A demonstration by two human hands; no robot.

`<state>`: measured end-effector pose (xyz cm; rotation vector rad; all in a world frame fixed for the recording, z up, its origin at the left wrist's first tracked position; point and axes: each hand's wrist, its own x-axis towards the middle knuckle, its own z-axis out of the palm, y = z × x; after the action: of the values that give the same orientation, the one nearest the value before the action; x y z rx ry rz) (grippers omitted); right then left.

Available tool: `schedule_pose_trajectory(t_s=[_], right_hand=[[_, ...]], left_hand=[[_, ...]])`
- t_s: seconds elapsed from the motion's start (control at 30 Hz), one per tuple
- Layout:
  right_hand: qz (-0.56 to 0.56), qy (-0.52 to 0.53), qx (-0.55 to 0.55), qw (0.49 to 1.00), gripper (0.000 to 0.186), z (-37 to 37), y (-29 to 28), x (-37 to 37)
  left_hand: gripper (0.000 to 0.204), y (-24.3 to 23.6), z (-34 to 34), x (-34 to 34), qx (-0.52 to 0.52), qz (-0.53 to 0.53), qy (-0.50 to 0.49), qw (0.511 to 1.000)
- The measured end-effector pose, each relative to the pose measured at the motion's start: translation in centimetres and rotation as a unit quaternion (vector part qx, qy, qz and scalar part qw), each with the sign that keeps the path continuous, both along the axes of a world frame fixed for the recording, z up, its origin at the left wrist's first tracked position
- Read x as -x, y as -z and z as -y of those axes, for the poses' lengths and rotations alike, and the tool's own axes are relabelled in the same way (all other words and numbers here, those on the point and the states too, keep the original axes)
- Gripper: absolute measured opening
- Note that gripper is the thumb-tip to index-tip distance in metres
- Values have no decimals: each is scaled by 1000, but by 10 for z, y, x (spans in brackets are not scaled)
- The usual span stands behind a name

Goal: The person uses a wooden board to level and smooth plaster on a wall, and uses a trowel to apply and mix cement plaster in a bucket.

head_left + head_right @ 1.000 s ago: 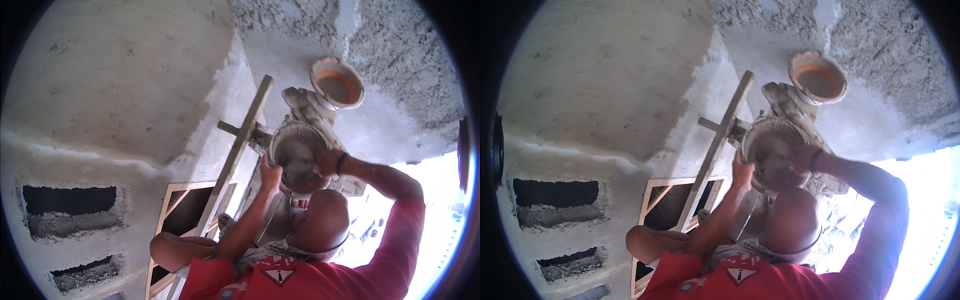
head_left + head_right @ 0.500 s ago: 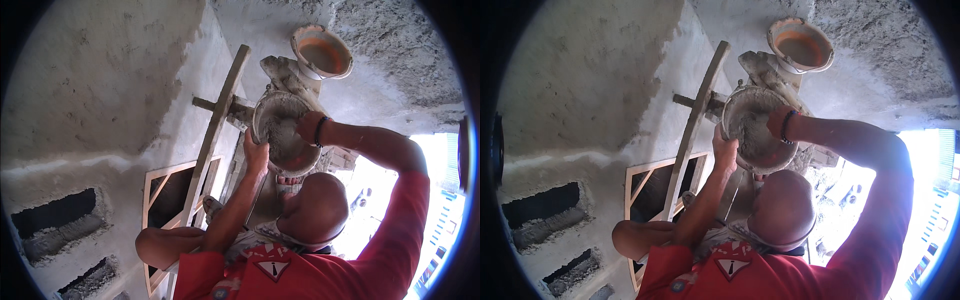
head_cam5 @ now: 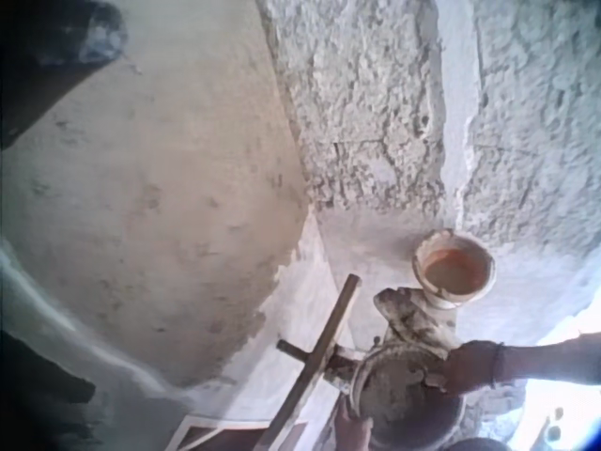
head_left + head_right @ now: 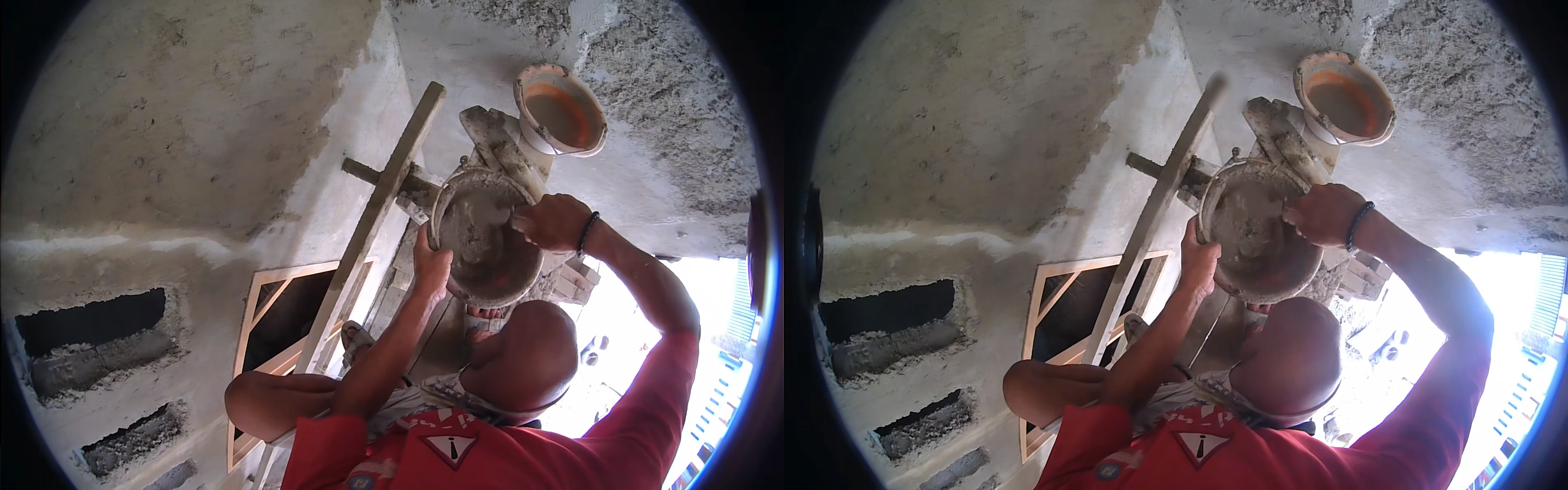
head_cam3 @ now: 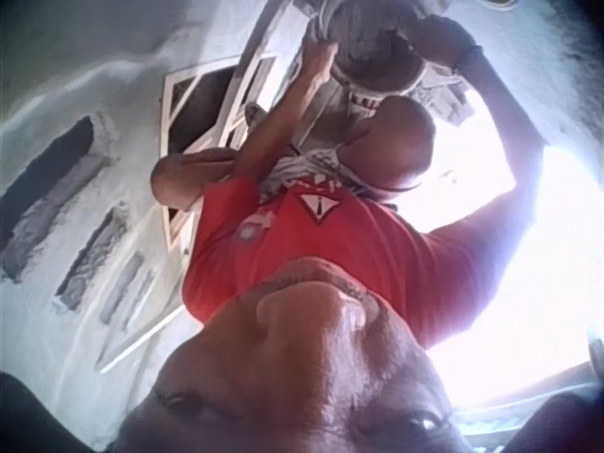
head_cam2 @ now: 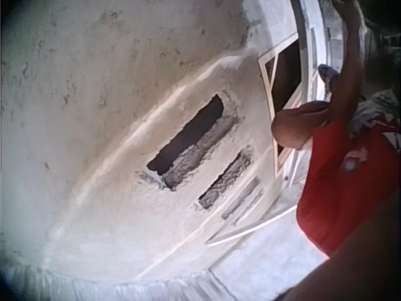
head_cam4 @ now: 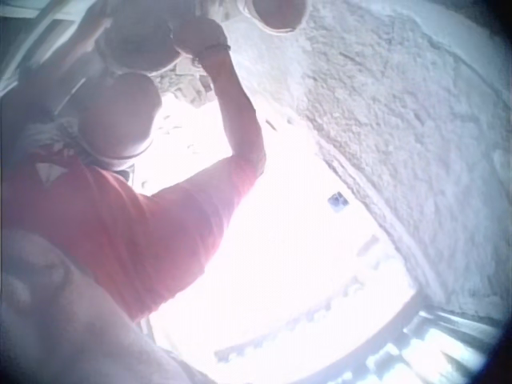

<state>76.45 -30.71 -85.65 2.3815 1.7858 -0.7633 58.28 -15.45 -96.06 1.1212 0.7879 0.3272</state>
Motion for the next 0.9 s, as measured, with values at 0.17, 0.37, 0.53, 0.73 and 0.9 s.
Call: schedule_pose_trajectory(t_s=[0.17, 0.37, 0.53, 0.73, 0.9], right_hand=[[135, 19, 5, 991, 26, 7, 61, 41], [-15, -80, 91, 992, 25, 15, 15, 61], [70, 69, 74, 992, 23, -12, -1, 25], [128, -98, 138, 977, 21, -10, 24, 19], [-47, -191, 276, 941, 26, -8, 66, 8]], left_hand=[[72, -2, 5, -1, 12, 17, 13, 1000], [74, 4, 8, -1, 15, 10, 15, 1000], [67, 2, 8, -1, 32, 14, 11, 999], [62, -6, 21, -9, 5, 6, 11, 1000], [63, 0, 21, -8, 18, 22, -12, 1000]])
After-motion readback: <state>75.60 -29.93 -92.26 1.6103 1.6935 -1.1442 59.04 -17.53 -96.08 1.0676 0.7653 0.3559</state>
